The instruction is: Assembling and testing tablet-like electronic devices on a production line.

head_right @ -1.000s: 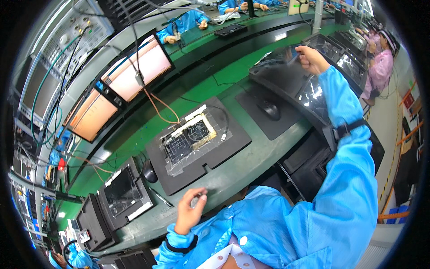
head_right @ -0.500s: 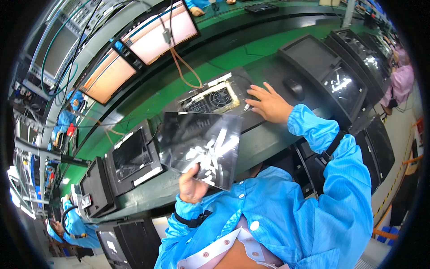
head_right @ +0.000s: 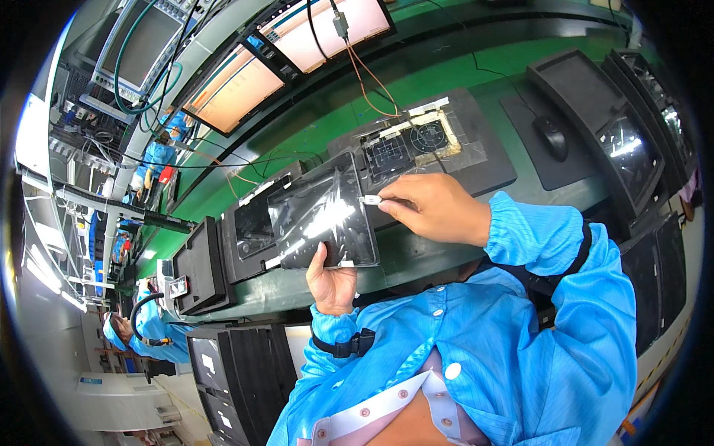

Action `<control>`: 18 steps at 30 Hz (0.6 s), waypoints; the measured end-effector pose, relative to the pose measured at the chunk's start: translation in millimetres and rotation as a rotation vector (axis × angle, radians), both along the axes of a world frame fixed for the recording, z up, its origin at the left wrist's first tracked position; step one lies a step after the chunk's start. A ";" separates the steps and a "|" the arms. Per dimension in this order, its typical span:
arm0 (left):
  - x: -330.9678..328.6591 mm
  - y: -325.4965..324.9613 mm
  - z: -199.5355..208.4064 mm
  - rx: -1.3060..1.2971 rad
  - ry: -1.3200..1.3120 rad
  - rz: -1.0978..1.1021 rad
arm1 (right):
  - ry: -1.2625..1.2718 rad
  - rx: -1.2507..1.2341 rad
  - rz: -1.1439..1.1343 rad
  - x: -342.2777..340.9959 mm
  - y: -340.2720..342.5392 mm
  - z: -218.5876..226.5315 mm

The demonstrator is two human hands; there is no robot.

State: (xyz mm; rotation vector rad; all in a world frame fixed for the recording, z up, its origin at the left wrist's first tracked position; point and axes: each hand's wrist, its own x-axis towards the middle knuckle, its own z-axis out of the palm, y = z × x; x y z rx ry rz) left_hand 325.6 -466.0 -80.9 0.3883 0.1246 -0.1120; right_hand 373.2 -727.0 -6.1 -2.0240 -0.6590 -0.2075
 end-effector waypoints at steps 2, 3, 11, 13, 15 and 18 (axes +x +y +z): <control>-1.1 -3.2 3.7 0.031 0.004 0.015 | -0.033 -0.031 0.000 0.4 1.1 -0.7; -1.2 -2.7 4.3 0.031 0.004 0.015 | -0.024 -0.034 -0.005 0.1 1.2 -0.3; 0.5 -2.9 -1.3 0.069 -0.014 0.022 | 0.000 -0.098 0.027 4.0 -6.8 -0.2; 1.4 -3.7 -3.4 0.114 0.018 0.003 | -0.038 -0.201 0.110 9.6 -16.2 1.3; 3.2 -8.5 -3.9 0.158 0.048 -0.017 | -0.008 -0.261 0.135 15.4 -24.0 9.6; 8.2 -24.6 2.3 0.206 0.043 -0.094 | 0.044 -0.317 0.154 20.9 -37.5 12.3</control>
